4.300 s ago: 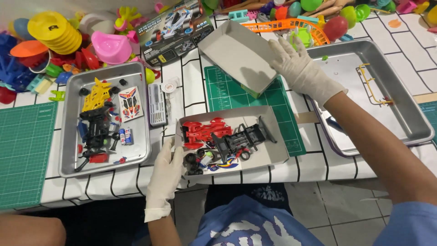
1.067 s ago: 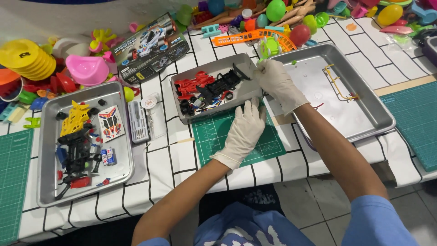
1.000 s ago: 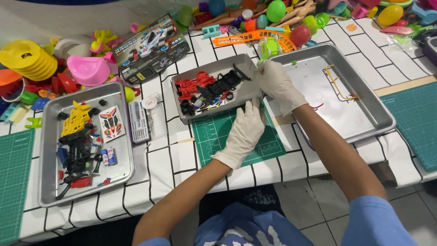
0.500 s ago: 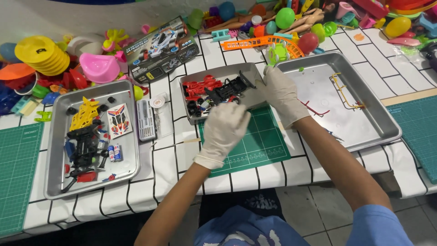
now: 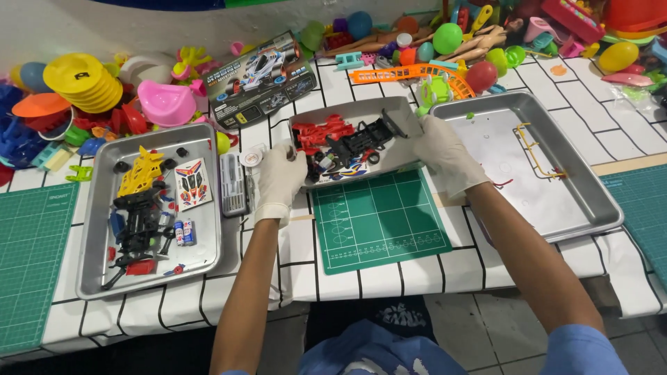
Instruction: The person opens a box containing a model kit and sorts the plastic parts onto a tray. They then pick up a black chassis frame and attach several small black components to it by hand. Finally, they apply glue from a small tube to the assembled parts on a green cutting mat.
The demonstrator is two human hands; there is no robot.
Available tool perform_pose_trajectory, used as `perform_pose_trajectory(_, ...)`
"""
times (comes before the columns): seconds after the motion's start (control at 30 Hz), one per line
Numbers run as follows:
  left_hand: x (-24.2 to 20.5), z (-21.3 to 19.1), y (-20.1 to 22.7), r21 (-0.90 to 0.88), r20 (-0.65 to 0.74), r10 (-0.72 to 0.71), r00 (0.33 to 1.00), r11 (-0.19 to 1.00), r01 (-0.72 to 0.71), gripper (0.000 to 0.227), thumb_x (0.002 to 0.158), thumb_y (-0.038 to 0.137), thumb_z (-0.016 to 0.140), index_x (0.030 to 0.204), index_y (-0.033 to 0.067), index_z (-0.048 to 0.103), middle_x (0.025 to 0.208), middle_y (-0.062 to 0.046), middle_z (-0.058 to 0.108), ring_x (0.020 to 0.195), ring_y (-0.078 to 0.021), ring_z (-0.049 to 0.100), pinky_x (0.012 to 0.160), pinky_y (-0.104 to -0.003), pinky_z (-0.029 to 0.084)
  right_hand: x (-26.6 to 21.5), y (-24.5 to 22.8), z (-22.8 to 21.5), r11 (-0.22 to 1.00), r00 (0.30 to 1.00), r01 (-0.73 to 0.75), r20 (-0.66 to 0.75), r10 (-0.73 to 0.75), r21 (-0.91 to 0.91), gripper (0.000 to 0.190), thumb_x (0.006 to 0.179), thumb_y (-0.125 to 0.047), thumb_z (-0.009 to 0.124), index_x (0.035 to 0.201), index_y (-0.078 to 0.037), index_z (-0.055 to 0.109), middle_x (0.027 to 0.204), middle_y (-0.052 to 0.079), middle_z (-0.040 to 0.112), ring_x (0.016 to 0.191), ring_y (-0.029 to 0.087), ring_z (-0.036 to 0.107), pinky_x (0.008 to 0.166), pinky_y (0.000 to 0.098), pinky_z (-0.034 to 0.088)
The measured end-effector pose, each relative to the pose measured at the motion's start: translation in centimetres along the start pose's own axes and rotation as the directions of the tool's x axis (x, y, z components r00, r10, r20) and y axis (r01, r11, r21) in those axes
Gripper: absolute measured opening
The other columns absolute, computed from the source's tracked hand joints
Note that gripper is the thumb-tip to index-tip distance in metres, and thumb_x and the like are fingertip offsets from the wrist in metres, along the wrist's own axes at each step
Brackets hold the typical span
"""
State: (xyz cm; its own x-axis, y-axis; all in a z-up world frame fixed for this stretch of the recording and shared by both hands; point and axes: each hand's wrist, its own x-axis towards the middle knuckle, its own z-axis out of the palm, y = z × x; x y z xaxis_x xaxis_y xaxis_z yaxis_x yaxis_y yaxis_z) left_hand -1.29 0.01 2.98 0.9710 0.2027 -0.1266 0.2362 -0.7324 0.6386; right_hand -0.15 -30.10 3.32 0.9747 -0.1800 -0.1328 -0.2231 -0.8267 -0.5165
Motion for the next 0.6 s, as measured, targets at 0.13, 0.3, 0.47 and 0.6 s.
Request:
perform_pose_trajectory(0.13,-2.1,-2.1,1.6,-0.296,0.151,-0.114,0.982,0.943,0.155,0.055,0.079,0.04,0.072,0.127,0.0249,0.051,0.11,0.001,0.073,0.11,-0.0235,0.071,0.097,-0.039,0.053,-3.8,-2.6,-3.7,0.962,0.993,-0.115,0.028,0.112,0.247,0.051,0.086,-0.023,0.059,0.137,-0.015,0.063,0.107,0.009,0.074,0.109,0.028,0.07,0.092,0.0501,0.054)
perform_pose_trajectory(0.3,3.0,0.9,-0.6,-0.575,0.359,-0.047,0.932,0.776,0.261,0.076,0.08,0.034,0.082,0.142,0.0036,0.05,0.119,-0.018,0.065,0.103,-0.0322,0.072,0.076,-0.042,0.064,-5.3,-1.7,-4.6,0.95,0.992,-0.123,0.043,0.115,0.288,0.055,0.079,-0.009,0.058,0.134,-0.012,0.065,0.103,0.006,0.075,0.105,0.028,0.07,0.095,0.045,0.051)
perform_pose_trajectory(0.47,3.8,2.2,0.4,-0.54,0.44,-0.034,0.897,0.789,0.295,0.057,0.067,0.0,0.082,0.121,-0.0067,0.064,0.098,-0.024,0.071,0.08,-0.0376,0.075,0.06,-0.045,0.064,-5.1,0.0,-4.5,0.936,0.988,-0.151,0.042,0.146,0.319,0.055,0.081,-0.008,0.06,0.135,-0.009,0.065,0.106,0.007,0.075,0.104,0.027,0.069,0.094,0.0432,0.049)
perform_pose_trajectory(0.6,6.6,7.4,0.4,-0.565,0.404,-0.002,0.915,0.786,0.251,0.046,0.06,-0.007,0.079,0.104,-0.011,0.067,0.082,-0.026,0.07,0.069,-0.0361,0.073,0.05,-0.047,0.059,-6.8,-2.1,-6.4,0.917,0.979,-0.199,0.038,0.199,0.344,0.052,0.086,-0.007,0.064,0.138,-0.002,0.063,0.111,0.018,0.074,0.107,0.034,0.069,0.095,0.045,0.051)
